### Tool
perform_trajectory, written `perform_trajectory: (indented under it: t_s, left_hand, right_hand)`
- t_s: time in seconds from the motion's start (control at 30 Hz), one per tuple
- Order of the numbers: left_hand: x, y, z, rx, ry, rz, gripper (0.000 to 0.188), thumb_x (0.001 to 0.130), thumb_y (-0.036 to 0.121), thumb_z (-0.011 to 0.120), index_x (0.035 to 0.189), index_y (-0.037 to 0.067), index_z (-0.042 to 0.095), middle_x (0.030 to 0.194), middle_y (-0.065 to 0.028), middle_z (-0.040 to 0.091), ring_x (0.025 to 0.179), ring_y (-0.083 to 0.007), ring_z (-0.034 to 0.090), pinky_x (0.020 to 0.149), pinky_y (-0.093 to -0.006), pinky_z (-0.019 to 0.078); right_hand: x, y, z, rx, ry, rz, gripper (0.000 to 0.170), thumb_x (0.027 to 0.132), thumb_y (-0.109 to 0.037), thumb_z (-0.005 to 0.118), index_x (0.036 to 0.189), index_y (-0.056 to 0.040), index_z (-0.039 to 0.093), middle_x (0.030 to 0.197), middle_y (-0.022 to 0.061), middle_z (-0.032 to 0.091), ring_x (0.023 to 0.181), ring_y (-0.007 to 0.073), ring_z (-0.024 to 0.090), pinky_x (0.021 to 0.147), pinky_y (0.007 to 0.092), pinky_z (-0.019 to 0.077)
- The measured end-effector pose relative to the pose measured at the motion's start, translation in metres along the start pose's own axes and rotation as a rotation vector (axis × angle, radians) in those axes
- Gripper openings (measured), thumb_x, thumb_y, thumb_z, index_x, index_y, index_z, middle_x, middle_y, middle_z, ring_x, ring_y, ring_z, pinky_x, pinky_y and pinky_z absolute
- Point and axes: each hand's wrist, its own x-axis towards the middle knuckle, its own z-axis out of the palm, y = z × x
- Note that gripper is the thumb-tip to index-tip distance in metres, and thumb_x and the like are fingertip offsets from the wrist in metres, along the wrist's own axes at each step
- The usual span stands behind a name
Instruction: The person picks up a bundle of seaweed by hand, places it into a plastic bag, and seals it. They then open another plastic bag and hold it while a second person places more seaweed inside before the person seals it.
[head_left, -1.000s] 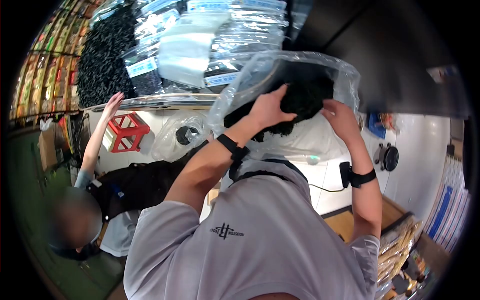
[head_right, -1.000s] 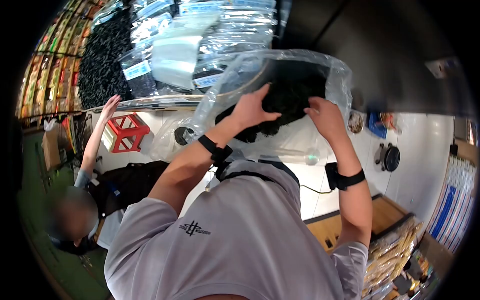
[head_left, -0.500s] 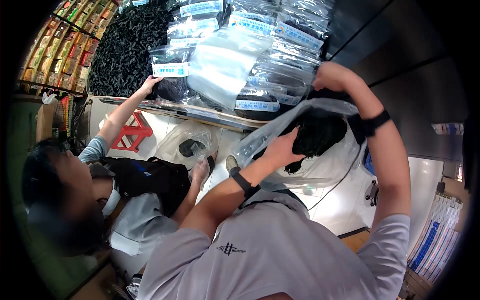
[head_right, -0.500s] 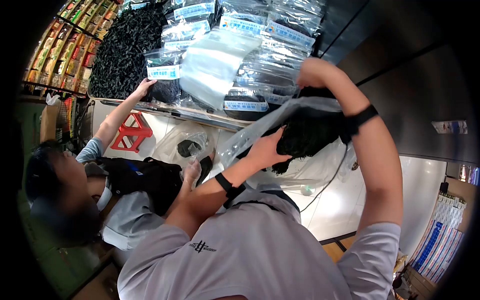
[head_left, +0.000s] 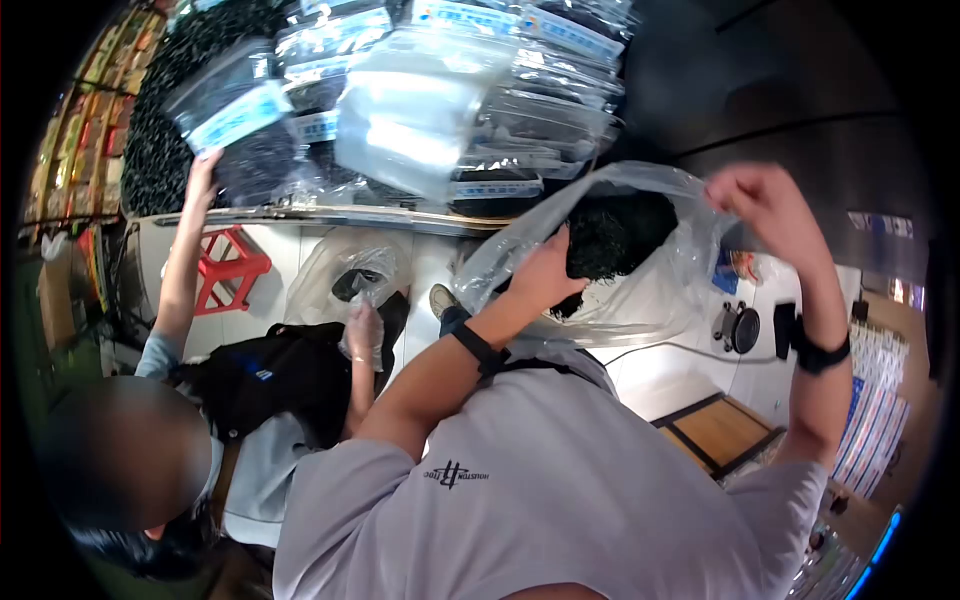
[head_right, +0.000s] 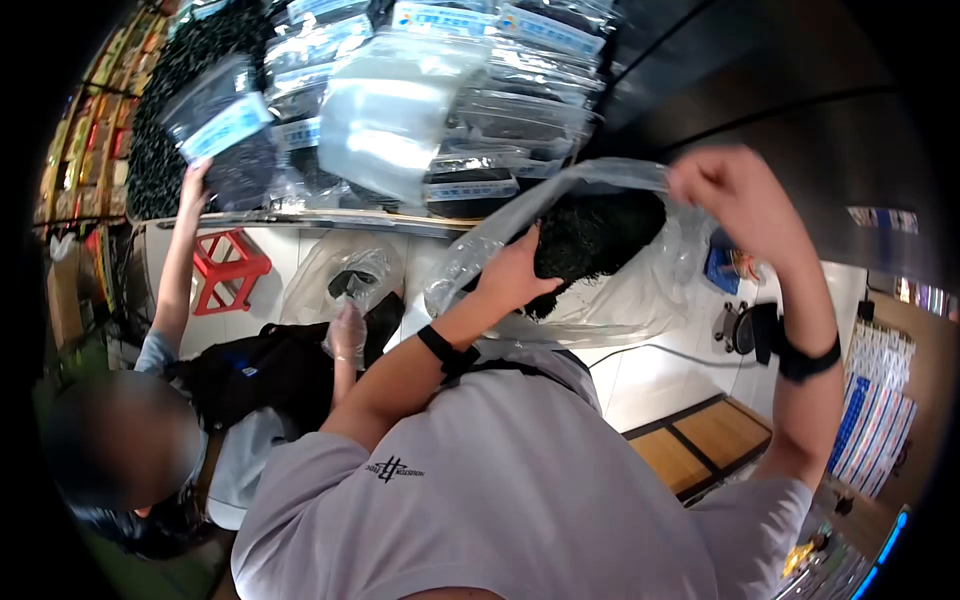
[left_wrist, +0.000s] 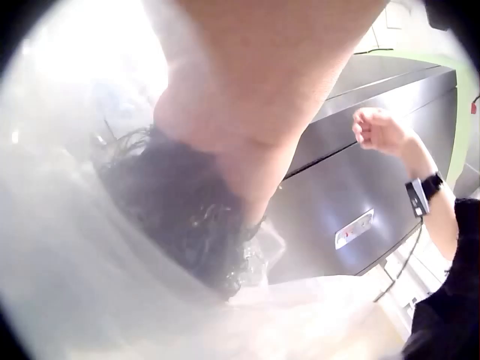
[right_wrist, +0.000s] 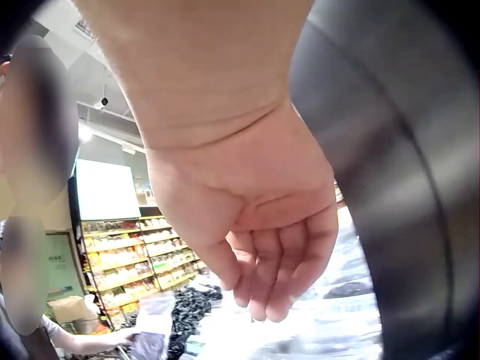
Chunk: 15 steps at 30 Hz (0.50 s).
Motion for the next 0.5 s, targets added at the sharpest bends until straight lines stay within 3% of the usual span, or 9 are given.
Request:
perform_trajectory:
  t_s: [0.03,0.17,0.27,0.3,0.37,0.43,0.5]
  left_hand:
    - [0.007,-0.001,-0.004,0.023,-0.024,0.013,0.103,0.072,0.042,0.081,0.149,-0.006,0.032,0.126,-0.0274,0.061,0.110,-0.0411,0.063,0.094,-0.0431,0.0524]
    - [0.023,-0.007,0.007,0.157,-0.022,0.092,0.104,0.071,0.045,0.081,0.148,-0.006,0.032,0.128,-0.0266,0.061,0.110,-0.0390,0.064,0.093,-0.0431,0.0531]
    - [0.032,-0.007,0.013,0.163,-0.103,0.115,0.105,0.071,0.048,0.080,0.148,-0.005,0.034,0.117,-0.0274,0.066,0.102,-0.0391,0.067,0.089,-0.0438,0.0546]
    - [0.032,-0.003,0.008,0.187,-0.128,0.110,0.105,0.070,0.049,0.080,0.148,-0.005,0.034,0.114,-0.0278,0.067,0.101,-0.0390,0.067,0.088,-0.0437,0.0549]
    - [0.033,-0.007,0.012,0.207,-0.107,0.172,0.105,0.070,0.049,0.080,0.148,-0.004,0.035,0.112,-0.0288,0.067,0.101,-0.0387,0.068,0.088,-0.0432,0.0549]
    - [0.034,-0.007,0.014,0.233,-0.129,0.176,0.104,0.070,0.049,0.080,0.147,-0.005,0.036,0.113,-0.0291,0.067,0.101,-0.0388,0.068,0.088,-0.0434,0.0549]
    - [0.035,-0.011,0.015,0.213,-0.107,0.206,0.104,0.070,0.049,0.081,0.146,-0.007,0.037,0.113,-0.0294,0.067,0.102,-0.0393,0.068,0.088,-0.0437,0.0550]
  right_hand:
    - [-0.030,0.009,0.002,-0.043,0.022,0.128,0.022,0.096,-0.017,0.062,0.091,0.0042,0.069,0.076,0.0022,0.066,0.070,0.0089,0.056,0.066,0.0252,0.0460]
    - [-0.151,0.029,0.008,0.217,0.204,0.339,0.016,0.095,-0.008,0.063,0.097,0.0058,0.069,0.085,0.0046,0.070,0.080,0.0102,0.062,0.075,0.0250,0.0496]
    - [-0.236,0.019,-0.004,0.320,0.396,0.582,0.016,0.097,-0.008,0.061,0.099,0.0068,0.068,0.088,0.0077,0.070,0.084,0.0134,0.065,0.082,0.0271,0.0505]
    - [-0.270,0.022,-0.009,0.304,0.449,0.569,0.016,0.098,-0.008,0.060,0.099,0.0054,0.068,0.088,0.0082,0.070,0.085,0.0149,0.066,0.082,0.0269,0.0504]
    - [-0.320,0.013,-0.024,0.184,0.523,0.588,0.020,0.098,-0.015,0.062,0.097,0.0034,0.069,0.087,0.0083,0.070,0.085,0.0159,0.066,0.083,0.0294,0.0512]
    - [-0.343,-0.006,-0.056,-0.079,0.420,0.737,0.033,0.091,-0.033,0.070,0.099,-0.0011,0.072,0.093,0.0101,0.073,0.090,0.0215,0.069,0.087,0.0364,0.0523]
    - [-0.301,-0.055,-0.065,-0.199,0.443,0.591,0.039,0.103,-0.025,0.047,0.110,0.0041,0.073,0.095,0.0151,0.075,0.091,0.0226,0.070,0.078,0.0317,0.0527]
